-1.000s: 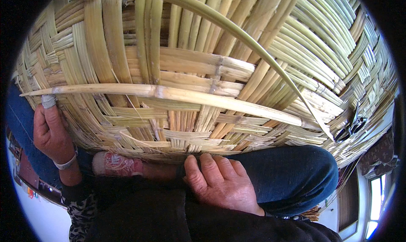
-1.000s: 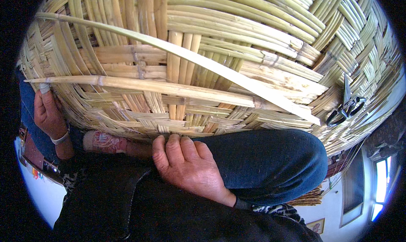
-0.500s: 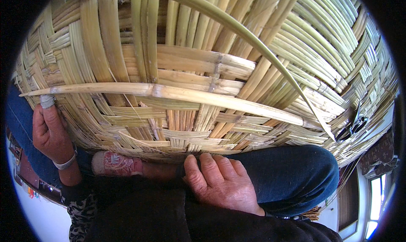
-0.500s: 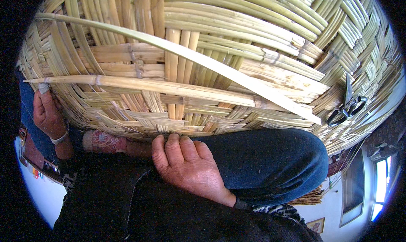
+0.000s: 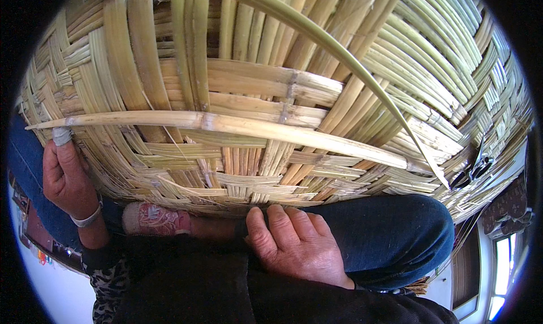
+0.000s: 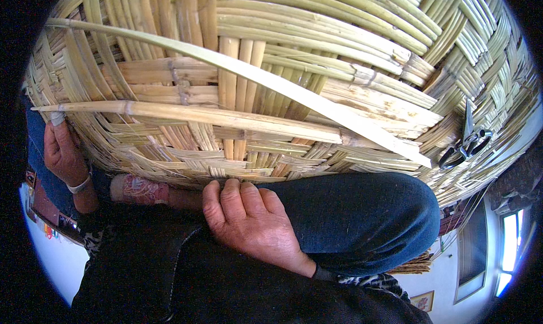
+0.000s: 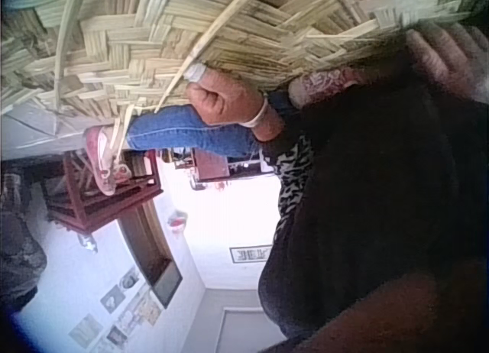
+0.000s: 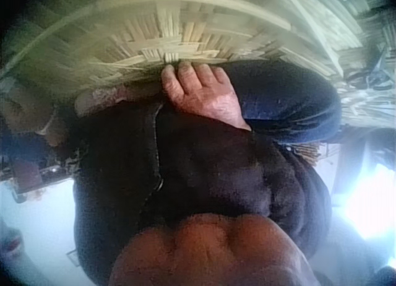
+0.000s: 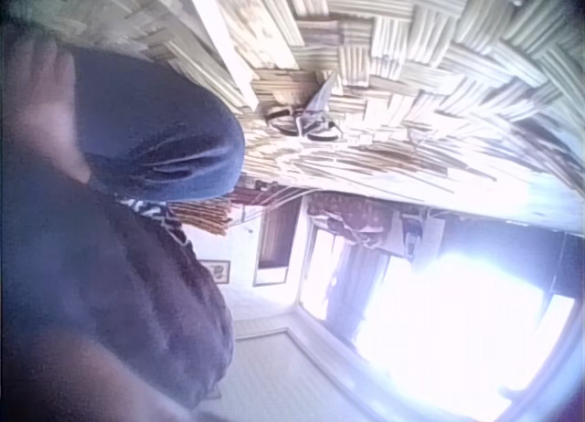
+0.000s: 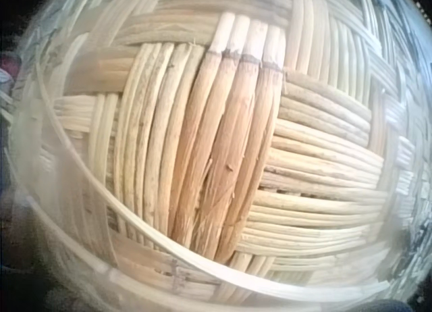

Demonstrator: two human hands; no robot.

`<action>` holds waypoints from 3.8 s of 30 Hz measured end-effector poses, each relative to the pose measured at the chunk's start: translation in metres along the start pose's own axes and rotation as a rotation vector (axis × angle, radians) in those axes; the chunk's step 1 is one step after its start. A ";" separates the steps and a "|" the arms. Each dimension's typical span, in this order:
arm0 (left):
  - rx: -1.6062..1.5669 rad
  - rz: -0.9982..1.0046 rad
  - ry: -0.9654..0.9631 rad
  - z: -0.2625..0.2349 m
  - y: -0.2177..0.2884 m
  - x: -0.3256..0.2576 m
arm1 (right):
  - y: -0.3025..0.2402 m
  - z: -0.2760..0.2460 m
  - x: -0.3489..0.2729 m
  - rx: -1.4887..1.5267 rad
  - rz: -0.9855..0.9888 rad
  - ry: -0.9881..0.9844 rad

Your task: The person sits on the floor and weaves thin bamboo strips into a large flat basket base. They interlace the strips by hand, adjusting the weave pattern and occasionally using a small tool to tighten or align the strands.

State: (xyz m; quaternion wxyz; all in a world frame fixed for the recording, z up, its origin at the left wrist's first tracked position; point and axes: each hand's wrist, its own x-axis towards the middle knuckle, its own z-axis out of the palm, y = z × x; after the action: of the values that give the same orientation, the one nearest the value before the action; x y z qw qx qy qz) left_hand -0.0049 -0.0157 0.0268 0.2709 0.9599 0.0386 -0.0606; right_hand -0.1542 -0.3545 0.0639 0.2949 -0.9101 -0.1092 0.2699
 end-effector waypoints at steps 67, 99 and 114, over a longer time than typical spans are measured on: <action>-0.033 -0.057 0.058 0.009 0.007 0.000 | 0.001 -0.001 0.000 0.026 0.010 -0.011; -0.035 -0.024 0.042 0.003 -0.001 0.002 | 0.003 0.001 0.000 0.033 0.003 0.008; -0.047 -0.026 0.079 0.009 0.005 -0.001 | 0.003 0.001 0.000 0.023 -0.003 0.002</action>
State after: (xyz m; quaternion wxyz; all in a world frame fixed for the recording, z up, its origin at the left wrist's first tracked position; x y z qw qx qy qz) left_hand -0.0060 -0.0245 0.0214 0.2908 0.9544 0.0634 -0.0252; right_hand -0.1545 -0.3566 0.0619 0.3058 -0.9068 -0.1070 0.2696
